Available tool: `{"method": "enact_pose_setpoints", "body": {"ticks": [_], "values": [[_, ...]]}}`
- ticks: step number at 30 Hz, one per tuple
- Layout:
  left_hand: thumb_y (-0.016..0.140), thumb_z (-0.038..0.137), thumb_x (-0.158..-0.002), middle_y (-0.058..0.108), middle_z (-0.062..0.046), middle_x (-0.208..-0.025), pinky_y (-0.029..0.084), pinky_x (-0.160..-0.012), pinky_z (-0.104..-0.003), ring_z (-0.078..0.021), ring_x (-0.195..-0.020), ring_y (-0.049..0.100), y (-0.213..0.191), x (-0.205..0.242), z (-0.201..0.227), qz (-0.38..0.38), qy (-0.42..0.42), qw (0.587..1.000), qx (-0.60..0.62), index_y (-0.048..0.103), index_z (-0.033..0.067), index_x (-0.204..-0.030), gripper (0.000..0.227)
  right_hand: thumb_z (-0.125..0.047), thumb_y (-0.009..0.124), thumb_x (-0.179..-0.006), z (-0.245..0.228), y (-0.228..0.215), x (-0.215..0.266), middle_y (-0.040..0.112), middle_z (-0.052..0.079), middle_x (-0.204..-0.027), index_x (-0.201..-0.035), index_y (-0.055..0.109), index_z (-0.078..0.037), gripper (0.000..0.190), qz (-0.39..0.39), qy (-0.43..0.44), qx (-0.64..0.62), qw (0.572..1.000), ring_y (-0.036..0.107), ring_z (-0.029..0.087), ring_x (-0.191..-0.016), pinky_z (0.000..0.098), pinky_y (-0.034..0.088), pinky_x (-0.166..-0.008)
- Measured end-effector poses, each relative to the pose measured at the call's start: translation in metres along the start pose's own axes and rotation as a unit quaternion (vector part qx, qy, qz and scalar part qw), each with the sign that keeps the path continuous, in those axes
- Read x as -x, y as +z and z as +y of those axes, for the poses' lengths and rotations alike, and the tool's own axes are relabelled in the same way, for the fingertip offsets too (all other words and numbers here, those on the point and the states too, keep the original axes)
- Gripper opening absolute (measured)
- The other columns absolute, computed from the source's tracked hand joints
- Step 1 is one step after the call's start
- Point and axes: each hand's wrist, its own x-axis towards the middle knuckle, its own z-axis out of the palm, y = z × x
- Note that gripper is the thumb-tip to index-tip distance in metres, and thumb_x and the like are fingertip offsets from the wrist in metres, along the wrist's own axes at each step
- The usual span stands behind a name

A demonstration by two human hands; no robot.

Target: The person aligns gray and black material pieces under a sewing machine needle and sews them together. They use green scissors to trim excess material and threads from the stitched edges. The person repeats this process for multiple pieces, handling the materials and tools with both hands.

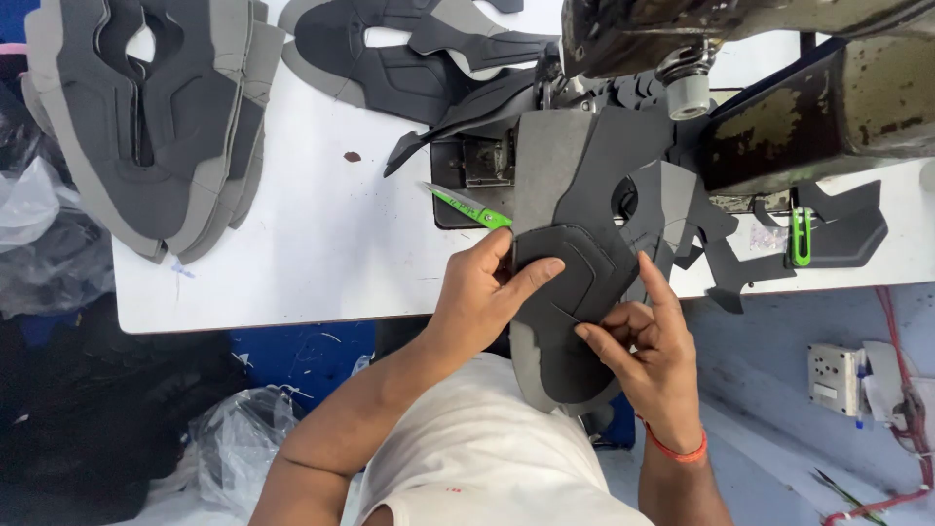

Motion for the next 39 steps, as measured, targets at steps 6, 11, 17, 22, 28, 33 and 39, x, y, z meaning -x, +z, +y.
{"method": "enact_pose_setpoints", "body": {"ticks": [6,11,17,22,28,33,39], "values": [[0.076,0.022,-0.100,0.046,0.004,-0.062,0.032,-0.048,-0.023,-0.0005,-0.061,0.037,-0.004,-0.004,-0.011,0.024,0.025,0.999,-0.034,0.046,0.0049,-0.075,0.043,0.010,0.073,-0.085,0.006,0.001,-0.002,0.069,0.006,-0.081,-0.162,0.028,-0.002,0.090,0.001,0.006,-0.001,1.000,0.067,0.009,-0.072,0.0205,0.053,-0.063],[0.073,0.023,-0.099,0.043,0.004,-0.055,0.027,-0.044,-0.025,0.0002,-0.056,0.033,-0.009,-0.009,-0.010,0.016,0.003,0.998,-0.058,0.040,0.0074,-0.075,0.044,0.010,0.072,-0.086,0.007,0.005,-0.004,0.069,0.006,-0.083,-0.161,0.027,-0.003,0.089,-0.005,0.024,-0.016,1.000,0.068,0.008,-0.074,0.0206,0.053,-0.063],[0.071,0.022,-0.100,0.042,0.002,-0.055,0.026,-0.044,-0.026,-0.0006,-0.056,0.031,-0.011,-0.013,-0.013,0.004,-0.014,0.998,-0.053,0.040,0.0061,-0.081,0.040,0.010,0.074,-0.082,0.005,0.003,-0.009,0.066,0.005,-0.077,-0.161,0.029,-0.006,0.092,-0.009,0.070,-0.027,0.997,0.062,0.007,-0.066,0.0201,0.047,-0.054],[0.071,0.022,-0.100,0.040,0.000,-0.054,0.026,-0.044,-0.027,-0.0019,-0.055,0.030,-0.013,-0.026,-0.009,0.011,-0.020,0.997,-0.068,0.041,0.0035,-0.087,0.037,0.010,0.075,-0.080,0.007,0.002,-0.021,0.064,0.004,-0.076,-0.161,0.030,-0.008,0.095,-0.013,0.088,-0.051,0.995,0.060,0.006,-0.064,0.0196,0.046,-0.052],[0.070,0.022,-0.098,0.046,-0.001,-0.051,0.028,-0.042,-0.027,-0.0017,-0.050,0.033,-0.017,-0.042,-0.011,0.012,-0.042,0.996,-0.079,0.045,0.0024,-0.092,0.033,0.012,0.074,-0.080,0.011,0.003,-0.036,0.064,0.003,-0.079,-0.161,0.031,-0.008,0.094,-0.016,0.098,-0.076,0.992,0.060,0.006,-0.065,0.0195,0.046,-0.053],[0.070,0.022,-0.098,0.049,-0.001,-0.053,0.029,-0.042,-0.027,-0.0008,-0.052,0.036,-0.021,-0.046,-0.014,0.002,-0.051,0.997,-0.062,0.048,0.0015,-0.096,0.031,0.011,0.075,-0.080,0.015,0.002,-0.039,0.063,0.003,-0.079,-0.161,0.030,-0.008,0.095,-0.017,0.108,-0.078,0.991,0.060,0.006,-0.065,0.0195,0.047,-0.052],[0.070,0.021,-0.097,0.049,-0.001,-0.054,0.031,-0.044,-0.025,-0.0011,-0.052,0.037,-0.026,-0.057,-0.001,-0.020,-0.072,0.995,-0.060,0.052,-0.0004,-0.103,0.029,0.012,0.074,-0.081,0.008,0.004,-0.050,0.063,0.002,-0.079,-0.161,0.030,-0.008,0.093,-0.016,0.115,-0.080,0.990,0.061,0.006,-0.066,0.0195,0.047,-0.053]]}}
